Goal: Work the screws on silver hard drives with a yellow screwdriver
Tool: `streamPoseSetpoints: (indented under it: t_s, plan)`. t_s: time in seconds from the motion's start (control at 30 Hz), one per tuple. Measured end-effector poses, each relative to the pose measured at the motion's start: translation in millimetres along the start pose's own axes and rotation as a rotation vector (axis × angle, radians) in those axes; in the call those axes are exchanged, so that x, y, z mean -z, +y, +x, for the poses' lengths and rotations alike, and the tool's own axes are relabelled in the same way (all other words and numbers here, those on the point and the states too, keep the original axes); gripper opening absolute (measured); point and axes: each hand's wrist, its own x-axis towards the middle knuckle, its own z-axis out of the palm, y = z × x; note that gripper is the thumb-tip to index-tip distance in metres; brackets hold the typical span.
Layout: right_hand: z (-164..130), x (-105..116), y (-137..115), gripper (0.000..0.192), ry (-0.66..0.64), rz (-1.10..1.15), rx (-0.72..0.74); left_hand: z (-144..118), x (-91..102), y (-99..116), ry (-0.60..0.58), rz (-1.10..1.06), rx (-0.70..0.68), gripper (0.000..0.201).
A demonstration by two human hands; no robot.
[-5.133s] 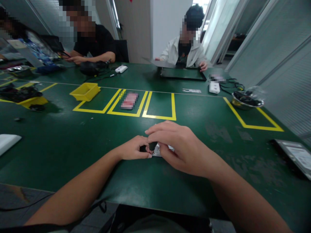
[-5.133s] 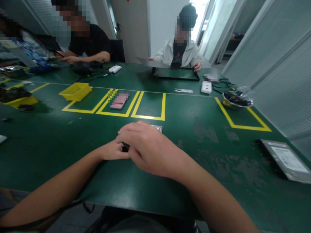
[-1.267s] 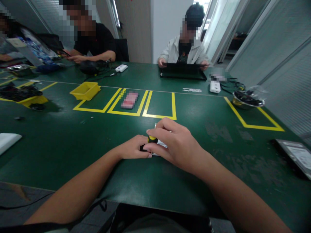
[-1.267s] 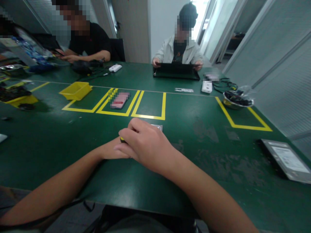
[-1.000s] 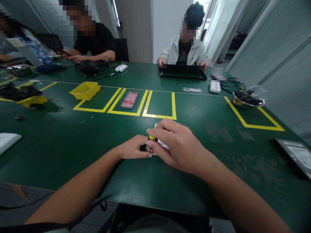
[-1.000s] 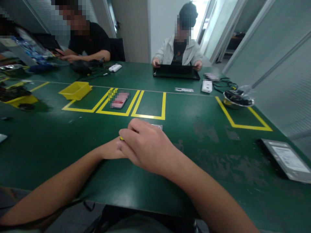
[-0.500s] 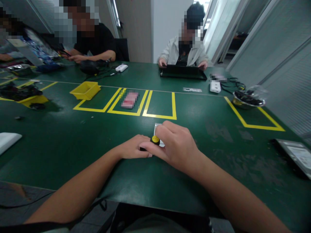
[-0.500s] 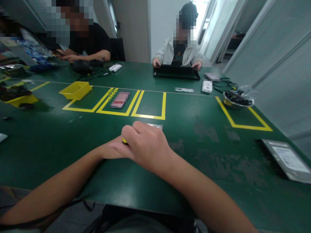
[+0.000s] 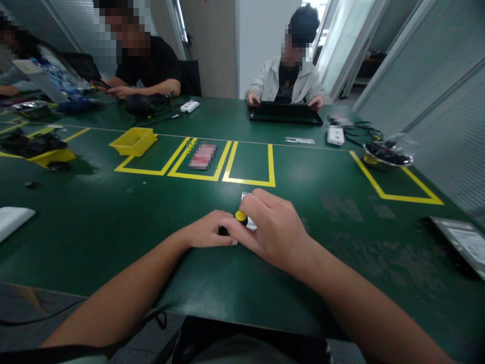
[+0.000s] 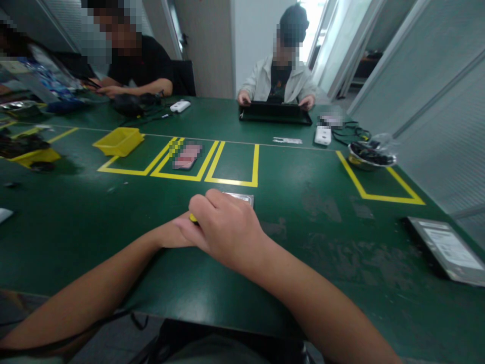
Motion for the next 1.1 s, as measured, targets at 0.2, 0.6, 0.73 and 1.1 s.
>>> streamPoseSetpoints:
  t_s: [0.2, 0.6, 0.73, 1.1]
  plan:
    - [4, 10, -4, 0.024, -0.14, 0.35, -0.042, 2, 4.5, 6, -0.034, 0.048, -0.041, 0.015]
    - [7, 28, 4, 0.026, -0.244, 0.477, 0.0, 2, 6.7, -1, -0.088, 0.05, -0.05, 0.021]
    - [6, 32, 7, 0.034, -0.25, 0.476, 0.058, 2, 6.4, -2, -0.097, 0.01, -0.034, 0.022]
    - [6, 29, 10, 0.031, -0.27, 0.447, 0.015, 1, 5.7, -1, -0.097, 0.015, -0.019, 0.022]
